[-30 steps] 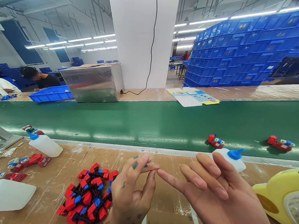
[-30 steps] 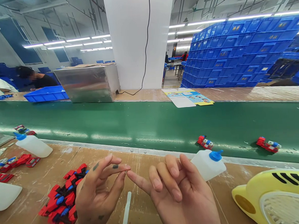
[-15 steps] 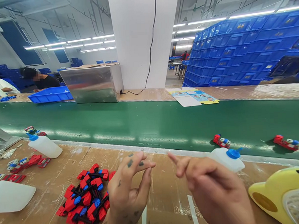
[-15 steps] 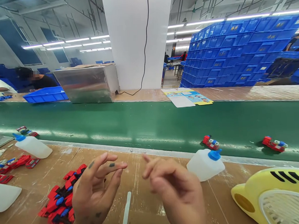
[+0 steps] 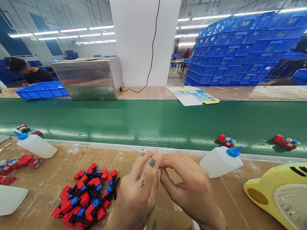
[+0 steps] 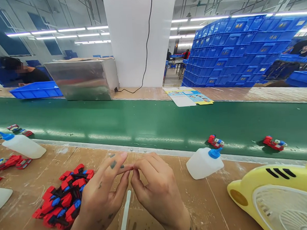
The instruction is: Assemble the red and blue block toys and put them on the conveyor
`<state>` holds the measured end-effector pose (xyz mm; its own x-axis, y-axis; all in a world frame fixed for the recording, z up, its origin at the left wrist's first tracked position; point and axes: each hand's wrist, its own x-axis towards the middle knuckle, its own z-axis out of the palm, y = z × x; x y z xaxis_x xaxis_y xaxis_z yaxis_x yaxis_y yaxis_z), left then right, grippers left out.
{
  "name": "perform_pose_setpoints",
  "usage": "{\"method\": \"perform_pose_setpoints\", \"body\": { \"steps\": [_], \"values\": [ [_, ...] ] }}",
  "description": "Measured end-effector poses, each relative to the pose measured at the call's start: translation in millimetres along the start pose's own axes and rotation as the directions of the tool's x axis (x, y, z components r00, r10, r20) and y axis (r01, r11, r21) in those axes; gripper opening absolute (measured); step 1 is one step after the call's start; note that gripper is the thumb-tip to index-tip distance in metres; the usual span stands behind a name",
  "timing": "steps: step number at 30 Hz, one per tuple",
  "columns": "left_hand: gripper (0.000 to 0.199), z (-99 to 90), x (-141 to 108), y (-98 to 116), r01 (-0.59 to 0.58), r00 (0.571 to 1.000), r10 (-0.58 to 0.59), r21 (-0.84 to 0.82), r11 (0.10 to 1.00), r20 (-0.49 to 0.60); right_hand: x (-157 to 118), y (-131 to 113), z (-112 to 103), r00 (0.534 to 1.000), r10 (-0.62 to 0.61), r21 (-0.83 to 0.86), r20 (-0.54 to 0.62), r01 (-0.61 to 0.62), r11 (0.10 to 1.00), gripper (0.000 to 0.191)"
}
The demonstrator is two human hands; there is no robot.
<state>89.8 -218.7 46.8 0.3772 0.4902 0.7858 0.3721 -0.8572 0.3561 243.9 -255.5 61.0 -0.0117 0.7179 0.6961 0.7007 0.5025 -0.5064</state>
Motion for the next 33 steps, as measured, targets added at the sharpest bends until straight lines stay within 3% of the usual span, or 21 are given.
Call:
{"method": "perform_pose_setpoints", "body": {
  "steps": [7, 14, 18, 26, 33],
  "values": [
    [0.081, -4.9, -1, 6, 0.106, 0.961, -0.117, 0.054, 0.993, 0.251, -1, 7, 11, 0.996, 0.03, -0.098, 0.081, -0.022, 0.995, 0.018],
    [0.089, -4.7, -1, 12, 0.032, 0.928, -0.078, 0.131, 0.991, 0.364, 1, 9, 18, 0.991, 0.05, -0.13, 0.126, -0.033, 0.991, 0.018],
    [0.087, -3.9, -1, 15, -0.002, 0.929, -0.056, 0.155, 0.988, 0.367, 1, 14, 22, 0.993, 0.021, -0.168, 0.119, -0.001, 0.986, 0.017],
    [0.087, -7.7, 3, 11, 0.021, 0.948, -0.044, 0.077, 0.997, 0.315, 2, 20, 26, 0.998, -0.059, -0.177, -0.016, 0.055, 0.983, 0.019],
    [0.09, -9.1, 5, 12, -0.034, 0.938, 0.018, 0.04, 0.999, 0.346, 4, 21, 19, 0.992, -0.015, -0.101, -0.124, 0.003, 0.995, 0.017]
  ]
}}
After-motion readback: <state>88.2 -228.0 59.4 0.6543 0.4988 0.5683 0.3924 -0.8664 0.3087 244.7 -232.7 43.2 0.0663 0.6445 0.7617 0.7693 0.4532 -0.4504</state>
